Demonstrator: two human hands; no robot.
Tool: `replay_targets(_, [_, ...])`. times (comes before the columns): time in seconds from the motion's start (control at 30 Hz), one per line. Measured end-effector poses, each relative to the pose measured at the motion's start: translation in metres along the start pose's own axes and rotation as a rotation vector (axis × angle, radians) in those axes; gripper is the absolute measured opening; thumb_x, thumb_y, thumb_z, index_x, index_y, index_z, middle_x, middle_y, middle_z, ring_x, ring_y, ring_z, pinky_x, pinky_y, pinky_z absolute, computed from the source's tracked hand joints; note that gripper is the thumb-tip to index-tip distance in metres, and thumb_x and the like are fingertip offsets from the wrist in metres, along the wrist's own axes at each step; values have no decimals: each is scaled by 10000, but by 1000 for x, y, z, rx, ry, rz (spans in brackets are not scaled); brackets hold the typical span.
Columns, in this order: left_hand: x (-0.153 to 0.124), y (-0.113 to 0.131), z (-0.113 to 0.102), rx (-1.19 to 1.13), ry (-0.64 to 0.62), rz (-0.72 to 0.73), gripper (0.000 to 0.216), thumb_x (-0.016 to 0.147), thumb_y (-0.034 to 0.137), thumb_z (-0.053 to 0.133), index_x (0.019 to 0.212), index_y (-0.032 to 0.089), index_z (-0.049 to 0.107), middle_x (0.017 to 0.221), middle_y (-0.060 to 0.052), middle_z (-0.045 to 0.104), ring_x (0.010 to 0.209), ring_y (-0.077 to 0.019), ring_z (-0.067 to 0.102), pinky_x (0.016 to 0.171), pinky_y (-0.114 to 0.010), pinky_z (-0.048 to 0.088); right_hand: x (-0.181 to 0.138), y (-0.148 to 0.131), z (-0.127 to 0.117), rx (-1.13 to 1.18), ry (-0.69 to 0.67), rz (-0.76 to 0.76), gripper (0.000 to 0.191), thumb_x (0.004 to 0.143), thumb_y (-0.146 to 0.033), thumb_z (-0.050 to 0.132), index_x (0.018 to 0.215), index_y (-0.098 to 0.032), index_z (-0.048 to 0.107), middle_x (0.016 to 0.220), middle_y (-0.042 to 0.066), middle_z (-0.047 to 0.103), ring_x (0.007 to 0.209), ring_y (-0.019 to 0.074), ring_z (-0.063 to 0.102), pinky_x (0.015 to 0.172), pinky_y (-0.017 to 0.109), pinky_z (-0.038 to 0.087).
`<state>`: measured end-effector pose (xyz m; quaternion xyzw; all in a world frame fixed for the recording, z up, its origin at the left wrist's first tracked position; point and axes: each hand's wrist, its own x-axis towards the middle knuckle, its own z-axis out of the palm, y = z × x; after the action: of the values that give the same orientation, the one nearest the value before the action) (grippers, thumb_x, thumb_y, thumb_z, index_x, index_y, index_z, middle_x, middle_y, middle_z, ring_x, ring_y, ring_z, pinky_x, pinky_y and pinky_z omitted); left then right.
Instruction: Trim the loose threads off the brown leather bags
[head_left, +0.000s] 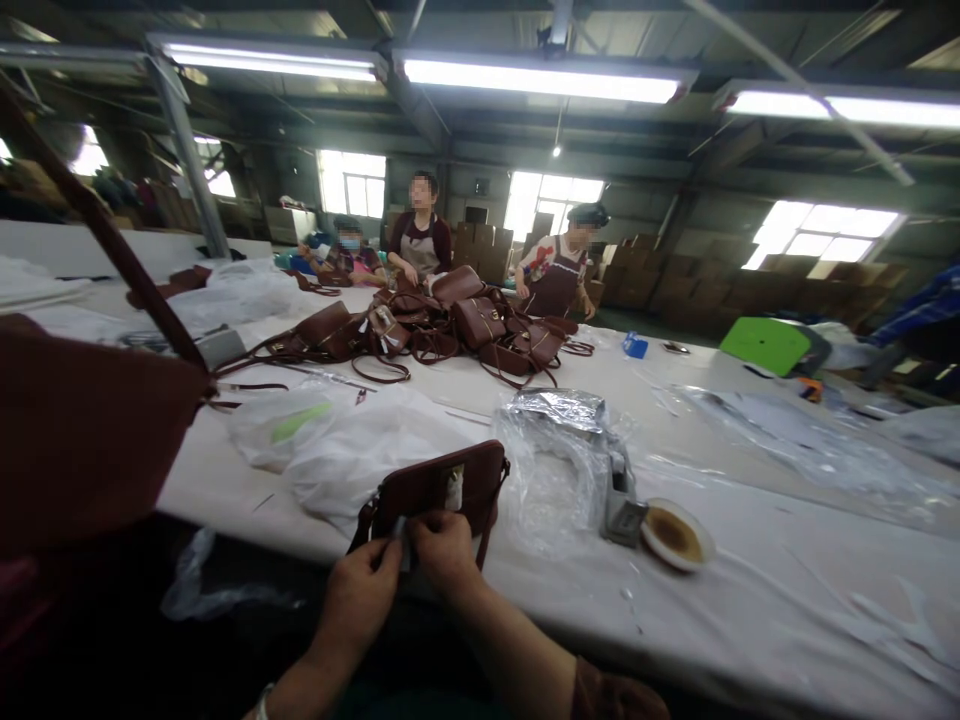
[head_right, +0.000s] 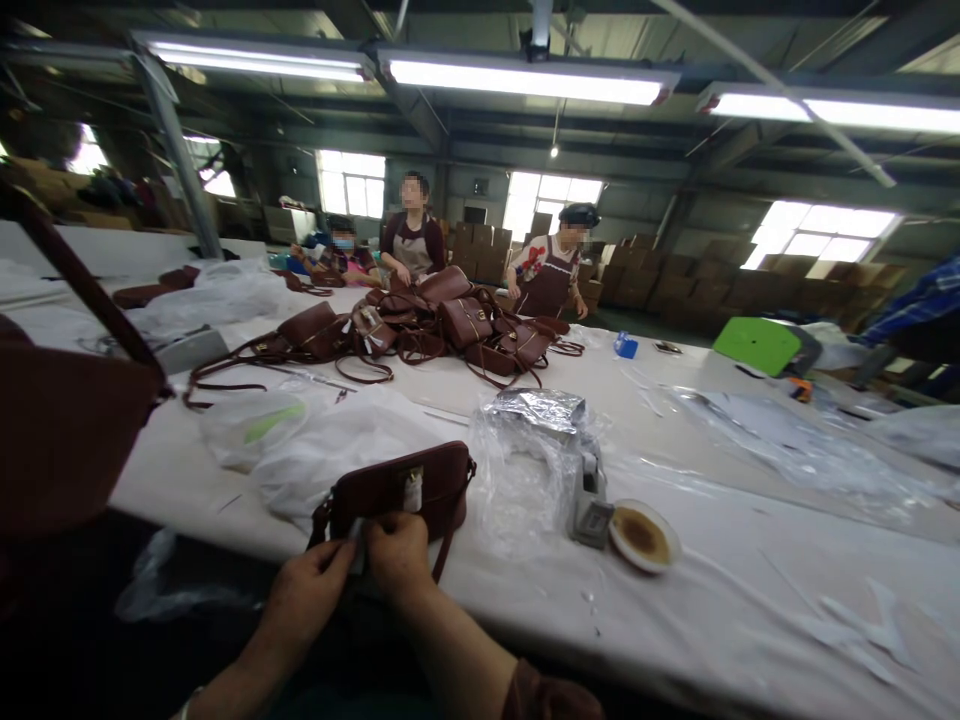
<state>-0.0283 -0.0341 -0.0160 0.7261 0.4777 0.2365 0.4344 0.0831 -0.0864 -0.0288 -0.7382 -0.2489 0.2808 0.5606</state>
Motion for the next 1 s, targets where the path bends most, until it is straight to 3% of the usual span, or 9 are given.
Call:
replay_targets(0.3, [0, 3, 0, 46, -39, -14, 377, 787, 503, 531, 801, 191, 742, 660, -44, 722, 668, -237, 664, 616, -287, 436, 6, 6, 4, 84, 10, 65, 165, 707, -249, 600, 632, -133, 691, 540, 19, 628, 504, 144, 561, 477, 225, 407])
replay_targets(0.5, [-3, -10, 2, 265, -5, 277, 366, 886, 438, 441, 707, 217, 672, 673, -63, 701, 634, -209, 634, 610, -293, 391, 6, 7, 4, 81, -11, 78, 268, 745, -313, 594, 526, -158, 611, 443, -9, 517, 431, 120, 474, 406, 218, 338])
replay_targets(0.63, [-2, -19, 4, 407, 46, 468, 331, 903, 319, 396, 680, 212, 616, 680, -92, 689, 648, -223, 640, 628, -310, 397, 3, -1, 2, 22, -25, 55, 261, 703, -386, 673, 567, -164, 658, 510, 17, 601, 515, 155, 567, 452, 223, 404])
replay_targets(0.73, [-3, -20, 3, 405, 43, 502, 348, 906, 309, 369, 681, 206, 614, 695, -108, 689, 663, -235, 645, 653, -324, 418, 4, -2, 3, -47, -14, 57, 152, 652, -302, 699, 578, -172, 675, 536, 25, 635, 564, 181, 610, 476, 228, 432])
replay_targets(0.87, [-4, -13, 1, 163, -35, 325, 334, 876, 412, 453, 788, 198, 693, 795, -103, 730, 738, -251, 665, 712, -338, 458, 8, 3, 4, 45, -46, 62, 125, 686, -231, 630, 586, -167, 668, 524, 17, 617, 518, 151, 577, 450, 208, 412])
replay_targets(1.0, [-4, -5, 3, -364, -126, -156, 376, 734, 506, 630, 837, 154, 712, 785, -91, 735, 790, -277, 678, 664, -348, 533, 8, 3, 2, 138, -98, 104, 142, 701, -203, 609, 568, -161, 640, 435, -27, 516, 412, 105, 461, 408, 197, 358])
